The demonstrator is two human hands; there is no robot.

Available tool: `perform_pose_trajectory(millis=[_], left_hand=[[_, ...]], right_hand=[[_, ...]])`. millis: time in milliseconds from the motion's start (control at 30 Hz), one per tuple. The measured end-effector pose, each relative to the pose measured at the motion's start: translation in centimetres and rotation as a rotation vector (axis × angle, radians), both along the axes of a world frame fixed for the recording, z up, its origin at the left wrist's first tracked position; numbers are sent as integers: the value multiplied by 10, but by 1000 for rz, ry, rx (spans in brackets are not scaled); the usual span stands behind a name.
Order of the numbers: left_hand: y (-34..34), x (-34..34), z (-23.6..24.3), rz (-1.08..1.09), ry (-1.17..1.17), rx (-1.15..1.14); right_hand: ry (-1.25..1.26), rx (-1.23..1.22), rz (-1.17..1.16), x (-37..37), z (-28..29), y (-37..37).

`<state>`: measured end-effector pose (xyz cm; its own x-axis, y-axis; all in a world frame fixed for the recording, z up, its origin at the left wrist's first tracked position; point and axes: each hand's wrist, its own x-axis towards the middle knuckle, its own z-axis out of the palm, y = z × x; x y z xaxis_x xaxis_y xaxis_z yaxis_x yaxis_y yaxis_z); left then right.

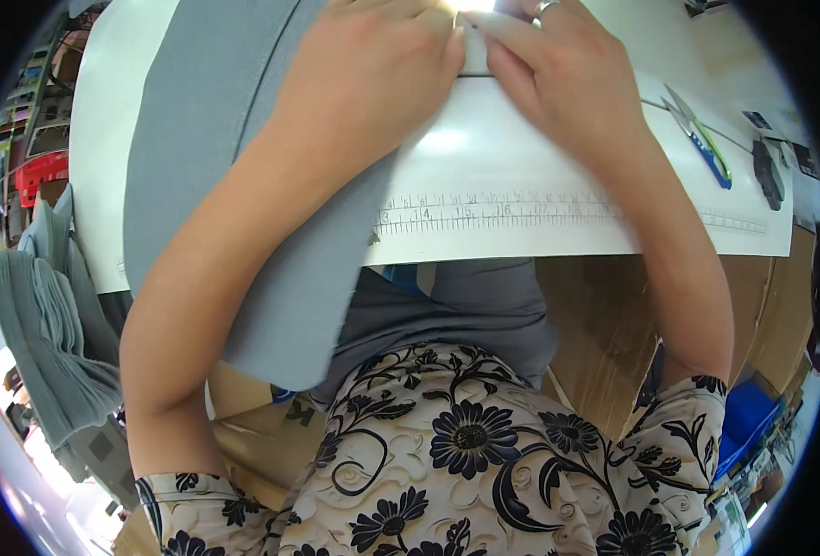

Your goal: Sewing a grey fabric piece using an industrial sewing machine at a workstation.

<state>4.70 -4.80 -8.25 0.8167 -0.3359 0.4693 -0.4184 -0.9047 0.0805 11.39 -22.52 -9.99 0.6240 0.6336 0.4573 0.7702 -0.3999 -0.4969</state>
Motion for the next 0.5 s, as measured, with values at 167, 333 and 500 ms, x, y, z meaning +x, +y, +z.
perform_pose_trajectory(millis=[167, 333, 500], left_hand=[[-9, -3, 12, -12, 99, 11], [-12, -3, 16, -63, 156, -36], [-25, 2, 19, 144, 194, -41]], right_hand=[[-447, 548, 238, 14, -25, 10], [-297, -146, -11, -8, 11, -9], [-279, -182, -39, -3, 8, -12]])
